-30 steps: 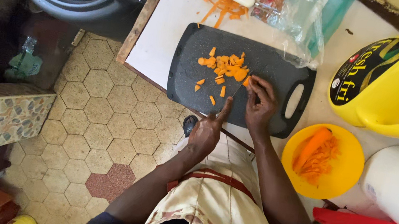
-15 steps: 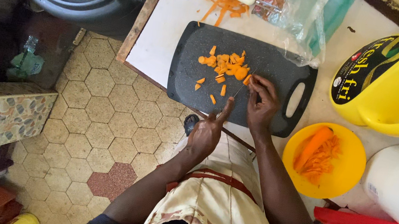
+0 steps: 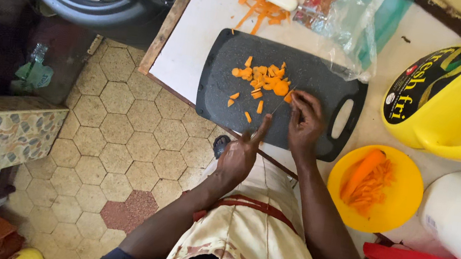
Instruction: The person slices a carrot into small pieces on a black cutting board using a knife. The chopped pieces accumulate on the board while the person continues cutting.
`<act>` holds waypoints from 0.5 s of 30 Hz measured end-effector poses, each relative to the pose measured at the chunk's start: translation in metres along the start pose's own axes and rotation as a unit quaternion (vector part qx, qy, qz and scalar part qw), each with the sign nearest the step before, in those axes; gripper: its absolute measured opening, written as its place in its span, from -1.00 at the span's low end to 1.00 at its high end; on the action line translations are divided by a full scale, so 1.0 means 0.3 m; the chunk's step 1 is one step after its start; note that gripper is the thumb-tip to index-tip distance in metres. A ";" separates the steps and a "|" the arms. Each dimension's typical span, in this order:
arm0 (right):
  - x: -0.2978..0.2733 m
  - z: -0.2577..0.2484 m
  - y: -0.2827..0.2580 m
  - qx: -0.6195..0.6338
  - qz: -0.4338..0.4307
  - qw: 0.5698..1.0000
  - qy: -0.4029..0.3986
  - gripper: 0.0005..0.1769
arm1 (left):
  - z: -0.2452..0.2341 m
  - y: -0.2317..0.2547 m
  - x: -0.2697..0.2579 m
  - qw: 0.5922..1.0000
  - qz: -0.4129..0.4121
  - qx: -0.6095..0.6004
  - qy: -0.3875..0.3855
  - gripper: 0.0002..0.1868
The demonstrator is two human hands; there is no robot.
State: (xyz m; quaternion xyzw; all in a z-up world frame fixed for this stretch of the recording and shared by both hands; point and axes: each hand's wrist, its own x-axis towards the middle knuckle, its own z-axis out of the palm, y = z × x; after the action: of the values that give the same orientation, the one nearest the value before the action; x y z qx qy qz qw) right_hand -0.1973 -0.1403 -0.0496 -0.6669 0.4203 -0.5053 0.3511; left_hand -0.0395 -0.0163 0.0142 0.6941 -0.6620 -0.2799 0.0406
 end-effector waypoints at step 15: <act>0.013 0.005 -0.019 -0.011 -0.004 1.000 0.011 -0.77 | 0.069 -0.022 0.055 0.994 -0.050 -0.041 -0.083 0.08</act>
State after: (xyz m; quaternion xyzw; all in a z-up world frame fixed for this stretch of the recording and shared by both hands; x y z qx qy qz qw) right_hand -0.1942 -0.1416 -0.0435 -0.6665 0.4272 -0.5094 0.3374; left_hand -0.0433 -0.0245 -0.0115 0.6981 -0.6157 -0.3654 -0.0002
